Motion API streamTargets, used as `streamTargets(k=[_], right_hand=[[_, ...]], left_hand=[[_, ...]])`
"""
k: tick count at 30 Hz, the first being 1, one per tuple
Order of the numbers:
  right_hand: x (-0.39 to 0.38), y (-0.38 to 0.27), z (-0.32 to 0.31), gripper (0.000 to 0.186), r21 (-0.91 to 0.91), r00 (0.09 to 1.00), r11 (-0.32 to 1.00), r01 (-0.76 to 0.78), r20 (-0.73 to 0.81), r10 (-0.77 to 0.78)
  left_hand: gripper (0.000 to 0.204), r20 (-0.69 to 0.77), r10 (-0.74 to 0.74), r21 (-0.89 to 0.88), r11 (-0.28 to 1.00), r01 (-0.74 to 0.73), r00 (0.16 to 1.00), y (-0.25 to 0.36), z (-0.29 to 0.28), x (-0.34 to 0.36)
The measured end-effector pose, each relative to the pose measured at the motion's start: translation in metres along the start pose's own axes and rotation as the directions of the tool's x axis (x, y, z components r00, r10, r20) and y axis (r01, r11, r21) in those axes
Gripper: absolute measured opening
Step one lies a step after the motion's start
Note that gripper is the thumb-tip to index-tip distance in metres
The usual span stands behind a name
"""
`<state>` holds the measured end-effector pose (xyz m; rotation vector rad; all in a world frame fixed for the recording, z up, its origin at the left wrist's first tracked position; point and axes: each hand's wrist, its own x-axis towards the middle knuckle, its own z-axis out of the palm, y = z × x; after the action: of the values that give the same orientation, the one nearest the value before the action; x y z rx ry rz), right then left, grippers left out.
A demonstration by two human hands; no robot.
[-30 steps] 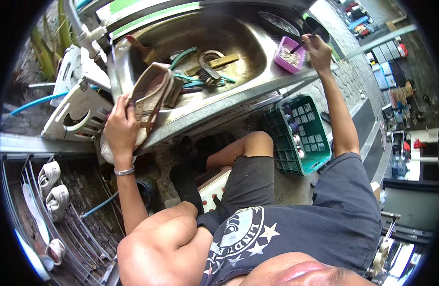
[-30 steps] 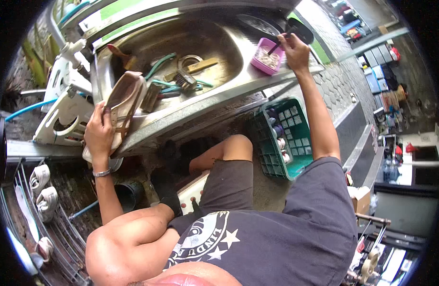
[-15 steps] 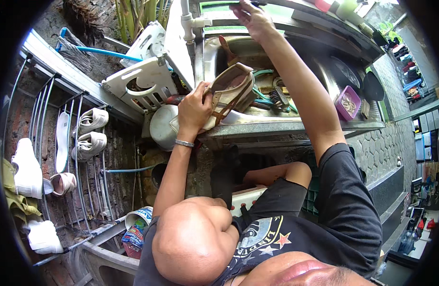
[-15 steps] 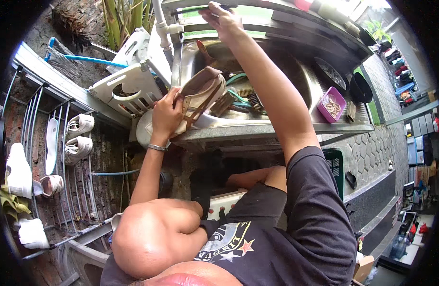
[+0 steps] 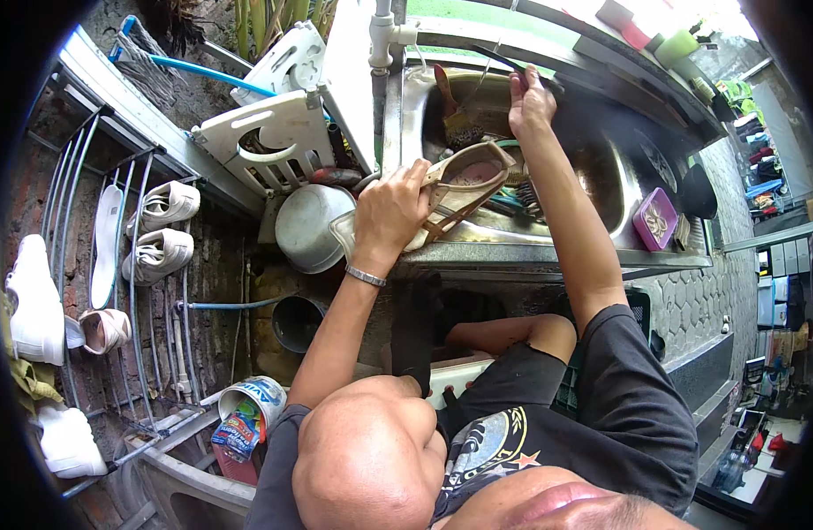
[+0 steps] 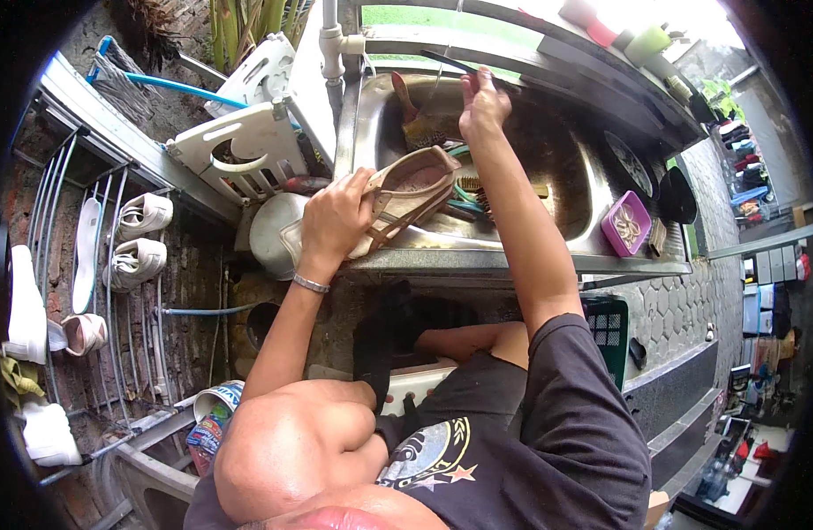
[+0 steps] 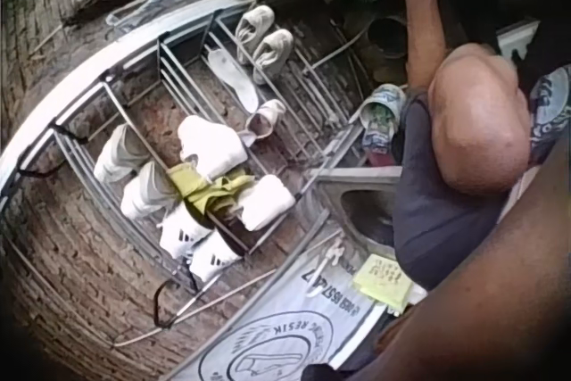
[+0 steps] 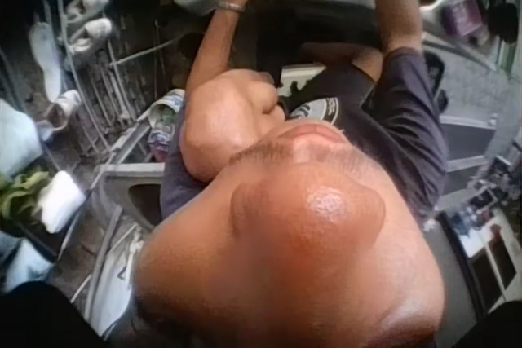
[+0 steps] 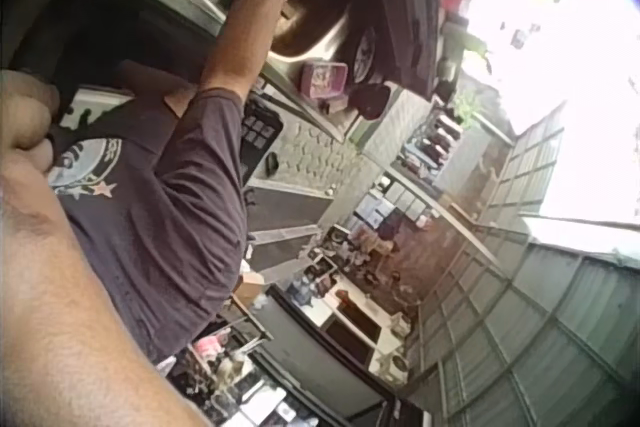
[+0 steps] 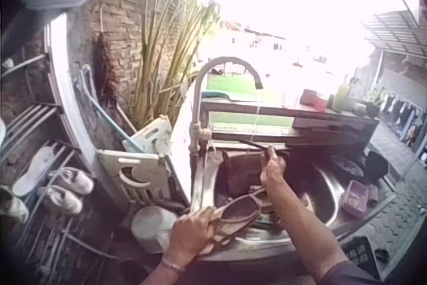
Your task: Cleaning a shoe in a sink with a brush and then applying glue to repair the sole.
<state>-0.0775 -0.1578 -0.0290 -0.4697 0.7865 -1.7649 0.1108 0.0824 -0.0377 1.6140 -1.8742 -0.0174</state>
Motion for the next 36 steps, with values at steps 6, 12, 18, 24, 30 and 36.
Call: streamTargets(k=[6, 12, 18, 24, 30, 36], right_hand=[[0.028, -0.013, -0.035, 0.011, 0.141, 0.982, 0.988, -0.066, -0.166, 0.089], [0.026, -0.014, -0.012, 0.012, 0.167, 0.992, 0.985, -0.032, -0.111, 0.052], [0.034, -0.025, -0.011, 0.020, 0.233, 0.997, 0.972, 0.018, -0.080, 0.001], [0.011, -0.015, -0.028, 0.081, -0.440, 0.740, 0.667, -0.602, 0.006, 0.672], [-0.017, 0.032, 0.053, 0.043, -0.809, 0.632, 0.586, 0.043, 0.476, 0.611], [-0.011, 0.006, 0.113, 0.038, -0.660, 0.249, 0.443, -0.607, 0.371, 0.895]], left_hand=[[0.030, 0.057, -0.024, 0.059, 0.998, 0.020, 0.998, 0.002, 0.000, 0.000], [0.031, 0.031, -0.004, 0.062, 0.998, 0.002, 1.000, 0.004, -0.001, 0.001], [0.030, 0.053, -0.020, 0.061, 0.998, 0.017, 0.998, 0.004, -0.003, 0.002], [0.030, 0.082, -0.043, 0.075, 0.996, 0.037, 0.996, 0.003, -0.001, 0.001], [0.030, 0.073, -0.024, 0.115, 0.993, 0.016, 0.997, 0.002, 0.001, 0.002], [0.028, 0.066, -0.022, 0.111, 0.994, 0.015, 0.998, 0.003, 0.000, 0.003]])
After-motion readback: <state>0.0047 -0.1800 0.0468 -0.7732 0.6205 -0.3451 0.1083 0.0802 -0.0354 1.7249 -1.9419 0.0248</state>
